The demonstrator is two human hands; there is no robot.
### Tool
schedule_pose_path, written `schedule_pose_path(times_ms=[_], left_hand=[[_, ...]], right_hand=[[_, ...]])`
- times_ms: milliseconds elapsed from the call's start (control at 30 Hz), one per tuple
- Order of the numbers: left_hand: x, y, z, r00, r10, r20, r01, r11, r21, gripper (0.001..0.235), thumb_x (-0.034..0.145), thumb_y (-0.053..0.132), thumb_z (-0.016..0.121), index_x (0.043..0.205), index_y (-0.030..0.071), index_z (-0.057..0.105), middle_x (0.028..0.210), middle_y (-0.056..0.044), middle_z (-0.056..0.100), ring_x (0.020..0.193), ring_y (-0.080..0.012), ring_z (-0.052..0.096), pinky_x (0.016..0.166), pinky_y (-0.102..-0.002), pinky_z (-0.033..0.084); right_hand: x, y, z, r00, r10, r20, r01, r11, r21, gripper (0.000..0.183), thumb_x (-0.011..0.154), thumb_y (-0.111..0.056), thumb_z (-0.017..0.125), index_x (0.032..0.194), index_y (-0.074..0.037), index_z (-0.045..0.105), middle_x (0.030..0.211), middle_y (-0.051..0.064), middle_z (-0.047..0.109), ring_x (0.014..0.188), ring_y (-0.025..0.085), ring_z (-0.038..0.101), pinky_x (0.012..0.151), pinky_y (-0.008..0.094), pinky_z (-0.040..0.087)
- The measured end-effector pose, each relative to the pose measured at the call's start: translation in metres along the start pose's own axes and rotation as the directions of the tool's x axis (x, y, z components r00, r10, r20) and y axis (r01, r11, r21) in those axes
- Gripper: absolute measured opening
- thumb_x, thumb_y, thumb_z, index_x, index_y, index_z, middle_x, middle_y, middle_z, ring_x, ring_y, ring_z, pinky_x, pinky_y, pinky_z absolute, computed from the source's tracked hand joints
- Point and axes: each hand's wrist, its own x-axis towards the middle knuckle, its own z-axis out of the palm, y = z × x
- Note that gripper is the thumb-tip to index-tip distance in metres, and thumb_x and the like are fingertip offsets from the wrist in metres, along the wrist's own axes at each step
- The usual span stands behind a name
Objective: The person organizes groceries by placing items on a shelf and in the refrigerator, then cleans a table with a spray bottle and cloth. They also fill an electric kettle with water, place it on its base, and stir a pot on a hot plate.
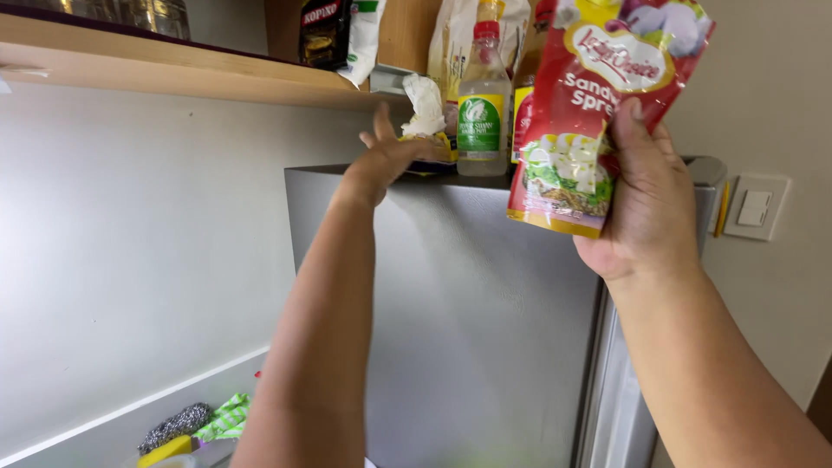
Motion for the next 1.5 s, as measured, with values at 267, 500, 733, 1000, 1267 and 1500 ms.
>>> schedule_pose_path(times_ms=[267,500,733,1000,1267,1500], left_hand=[[-0.178,0.042,0.043,0.775,0.606,-0.180,-0.422,0.284,-0.861,0.100,0.097,0.047,0.069,0.166,0.000,0.016,0.157,-0.016,0.045,0.140,-0.0212,0.049,0.123,-0.038,0.035],[-0.297,0.023,0.075,0.847,0.529,0.049,-0.241,0.465,-0.852,0.096,0.072,0.014,0.091,0.149,0.002,0.034,0.132,-0.011,0.063,0.119,-0.0175,0.064,0.102,-0.037,0.057],[-0.388,-0.017,0.139,0.919,0.326,0.219,0.052,0.452,-0.890,0.098,0.073,0.015,0.092,0.150,0.003,0.033,0.131,-0.010,0.062,0.118,-0.0165,0.063,0.102,-0.037,0.056],[-0.455,-0.029,0.192,0.944,0.185,0.273,0.101,0.624,-0.775,0.088,0.074,0.010,0.090,0.140,0.005,0.032,0.129,-0.008,0.063,0.119,-0.0143,0.063,0.103,-0.038,0.056],[-0.541,-0.061,0.211,0.980,-0.034,0.196,0.193,0.390,-0.900,0.067,0.081,-0.002,0.083,0.134,0.003,0.043,0.128,-0.010,0.064,0.117,-0.0194,0.065,0.102,-0.038,0.057],[-0.594,-0.074,0.196,0.973,-0.215,0.083,0.175,0.459,-0.871,0.065,0.081,-0.002,0.080,0.135,0.006,0.044,0.131,-0.012,0.064,0.118,-0.0197,0.066,0.100,-0.039,0.058]], right_hand=[[-0.056,0.007,0.021,0.993,0.117,0.033,-0.110,0.980,-0.163,0.045,0.098,-0.030,0.071,0.134,-0.010,0.055,0.128,0.009,0.069,0.114,0.022,0.071,0.098,0.044,0.061],[-0.154,-0.022,-0.001,0.998,0.030,-0.061,-0.066,0.620,-0.782,0.046,0.102,-0.040,0.065,0.127,-0.003,0.059,0.115,0.007,0.069,0.101,0.014,0.065,0.089,0.030,0.055],[-0.227,-0.048,-0.020,0.985,0.054,-0.166,-0.174,0.207,-0.963,0.044,0.102,-0.046,0.055,0.103,-0.003,0.069,0.084,0.006,0.071,0.074,0.014,0.068,0.069,0.031,0.053],[-0.295,-0.081,-0.082,0.895,0.328,-0.302,-0.401,0.296,-0.867,0.049,0.100,-0.050,0.056,0.096,-0.003,0.069,0.075,0.006,0.069,0.068,0.016,0.061,0.065,0.030,0.052],[-0.465,-0.046,-0.184,0.620,0.488,-0.614,-0.734,0.636,-0.236,0.039,0.107,-0.043,0.060,0.101,-0.005,0.061,0.086,0.006,0.063,0.072,0.017,0.062,0.060,0.032,0.052],[-0.524,0.000,-0.188,0.909,0.388,-0.153,-0.160,-0.013,-0.987,0.056,0.078,-0.043,0.083,0.111,-0.003,0.060,0.122,0.019,0.061,0.115,0.036,0.059,0.094,0.045,0.051]])
